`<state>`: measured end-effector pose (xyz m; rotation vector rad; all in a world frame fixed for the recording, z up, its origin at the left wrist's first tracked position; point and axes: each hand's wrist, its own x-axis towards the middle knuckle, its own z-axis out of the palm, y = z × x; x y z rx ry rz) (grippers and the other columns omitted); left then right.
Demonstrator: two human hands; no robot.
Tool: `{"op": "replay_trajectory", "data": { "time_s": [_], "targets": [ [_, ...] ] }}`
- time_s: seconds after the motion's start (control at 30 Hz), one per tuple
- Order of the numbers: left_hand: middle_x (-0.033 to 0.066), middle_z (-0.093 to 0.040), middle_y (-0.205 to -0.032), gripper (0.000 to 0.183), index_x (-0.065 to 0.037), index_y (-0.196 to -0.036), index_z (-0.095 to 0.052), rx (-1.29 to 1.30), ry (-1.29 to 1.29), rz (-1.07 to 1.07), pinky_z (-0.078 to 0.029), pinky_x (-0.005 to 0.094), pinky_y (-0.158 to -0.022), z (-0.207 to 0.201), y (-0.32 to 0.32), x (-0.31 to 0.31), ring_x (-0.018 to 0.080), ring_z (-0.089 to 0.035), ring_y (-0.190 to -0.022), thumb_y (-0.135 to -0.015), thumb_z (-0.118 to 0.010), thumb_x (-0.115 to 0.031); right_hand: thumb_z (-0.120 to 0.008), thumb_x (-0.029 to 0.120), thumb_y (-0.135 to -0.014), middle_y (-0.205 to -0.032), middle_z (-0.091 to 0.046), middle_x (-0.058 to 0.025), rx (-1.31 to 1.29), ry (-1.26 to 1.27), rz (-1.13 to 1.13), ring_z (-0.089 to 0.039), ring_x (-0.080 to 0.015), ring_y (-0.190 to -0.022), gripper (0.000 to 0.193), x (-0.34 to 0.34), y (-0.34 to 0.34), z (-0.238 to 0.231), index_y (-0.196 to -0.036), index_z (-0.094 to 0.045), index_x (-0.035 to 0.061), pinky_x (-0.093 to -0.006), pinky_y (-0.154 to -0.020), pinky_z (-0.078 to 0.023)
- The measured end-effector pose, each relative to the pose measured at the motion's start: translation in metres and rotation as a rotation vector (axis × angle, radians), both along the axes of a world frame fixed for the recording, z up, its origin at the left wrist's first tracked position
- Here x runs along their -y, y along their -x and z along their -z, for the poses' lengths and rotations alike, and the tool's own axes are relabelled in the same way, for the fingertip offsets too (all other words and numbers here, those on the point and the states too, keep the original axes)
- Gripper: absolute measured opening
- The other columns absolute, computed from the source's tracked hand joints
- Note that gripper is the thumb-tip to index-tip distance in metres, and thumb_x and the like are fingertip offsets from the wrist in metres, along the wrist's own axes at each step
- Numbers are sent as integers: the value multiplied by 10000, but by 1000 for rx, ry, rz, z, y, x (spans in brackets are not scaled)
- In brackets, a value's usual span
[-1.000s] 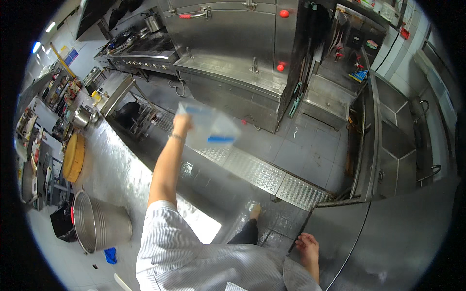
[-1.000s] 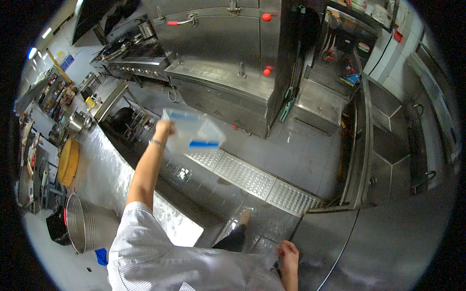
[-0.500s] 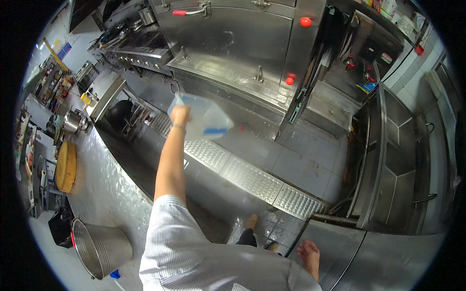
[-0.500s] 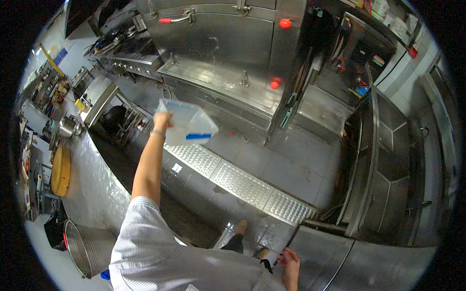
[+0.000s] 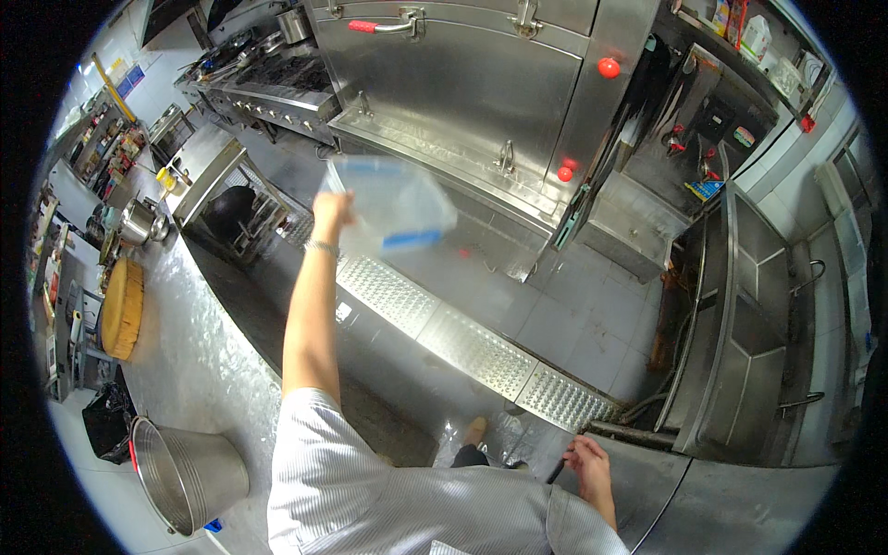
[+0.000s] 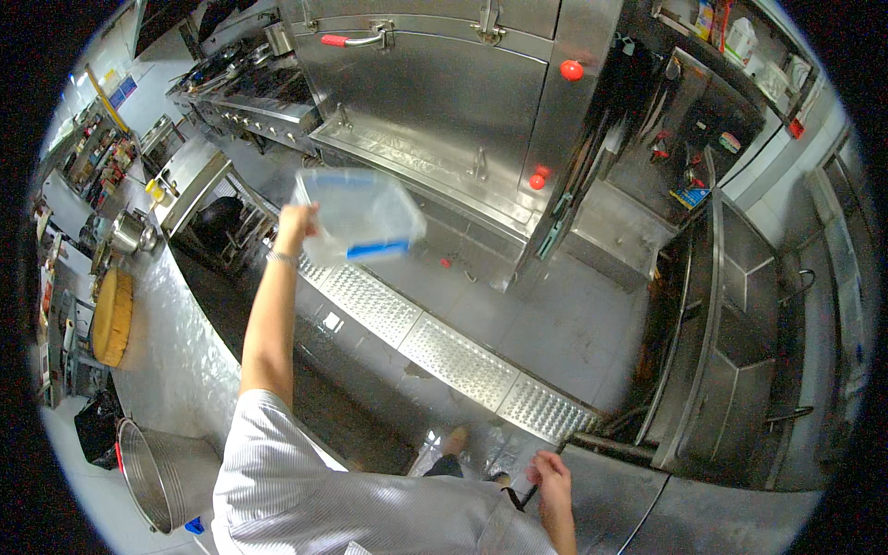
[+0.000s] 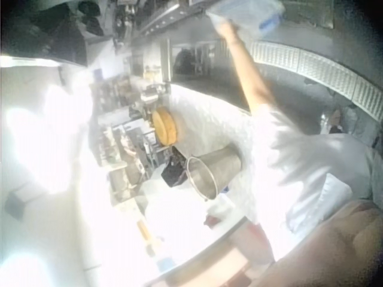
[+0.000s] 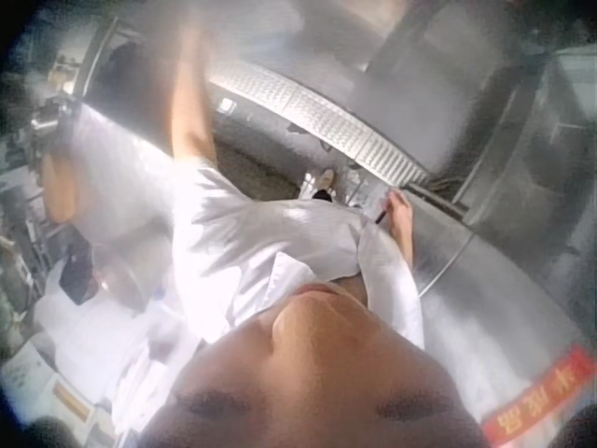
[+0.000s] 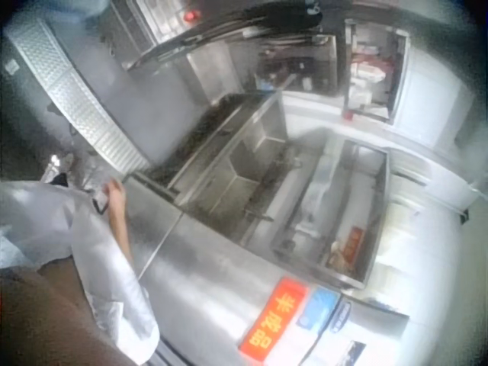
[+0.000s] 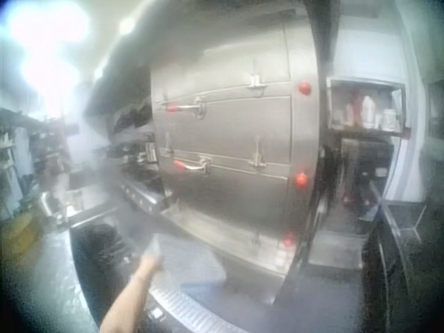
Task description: The person pours water from a plastic container into a metal bucket, adds cleaning liquid, and uses a steel wool pad to scrub the front of a large stainless steel oven. They repeatedly dip the pad into the soapy water and wipe the oven surface, then rinse the pad and container at a sink.
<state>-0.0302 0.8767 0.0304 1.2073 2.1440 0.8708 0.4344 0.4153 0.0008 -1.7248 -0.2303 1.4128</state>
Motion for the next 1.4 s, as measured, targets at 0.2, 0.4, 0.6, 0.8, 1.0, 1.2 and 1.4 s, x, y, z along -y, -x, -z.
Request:
{"op": "replay_trajectory", "data": {
  "time_s": [0.2, 0.4, 0.6, 0.8, 1.0, 1.2, 1.4],
  "targets": [
    [163, -611, -717, 295, 80, -744, -597, 55, -138, -160, -504, 334, -500, -77, -25, -10, 247, -588, -517, -730, -578, -214, -549, 132, -811, -881, -581, -65, -10, -37, -12, -572, -158, -716, 195, -14, -5, -6, -980, -546, 35, -256, -615, -447],
    [163, -617, -656, 289, -8, -601, -616, -722, 77, 149, -451, 390, -653, 68, -17, 42, 289, -612, -616, -712, -457, -223, -510, 150, -840, -848, -572, -39, -3, -32, 7, -555, -132, -707, 164, -10, -25, 2, -967, -543, 52, -262, -640, -442],
    [219, -603, -707, 218, 17, -652, -629, -555, 214, 280, -474, 385, -658, 167, -82, 128, 344, -600, -681, -657, -539, -181, -517, 145, -837, -865, -580, -48, -28, -15, -55, -564, -137, -718, 179, -21, -59, 22, -979, -543, 39, -261, -629, -447],
    [209, -599, -689, 370, 74, -759, -597, -409, 92, 190, -465, 374, -686, 104, -170, 160, 328, -592, -667, -652, -639, -277, -514, 161, -842, -875, -571, -47, -112, -113, -210, -552, -151, -738, 200, -58, -93, 27, -998, -533, 37, -261, -636, -432],
    [78, -566, -648, 212, 29, -788, -576, 710, -73, -27, -458, 229, -429, -15, -185, 119, 125, -529, -504, -782, -586, -183, -511, 161, -838, -855, -560, -43, -118, -174, -237, -547, -147, -717, 179, -90, -146, 28, -967, -534, 39, -250, -634, -425],
    [51, -525, -548, 237, 11, -646, -551, 422, 8, -52, -442, 236, -414, -18, -229, 129, 139, -500, -430, -759, -601, -190, -515, 168, -836, -860, -567, -48, -134, -146, -231, -556, -146, -736, 194, -112, -188, 33, -976, -536, 36, -245, -624, -429],
    [56, -498, -551, 248, 79, -710, -548, 552, 169, -284, -386, 259, -350, 91, -232, 198, 137, -470, -406, -735, -600, -162, -500, 152, -846, -852, -572, -64, -115, -126, -231, -561, -156, -713, 186, -137, -190, 39, -979, -530, 24, -252, -614, -438]
  ]
}}
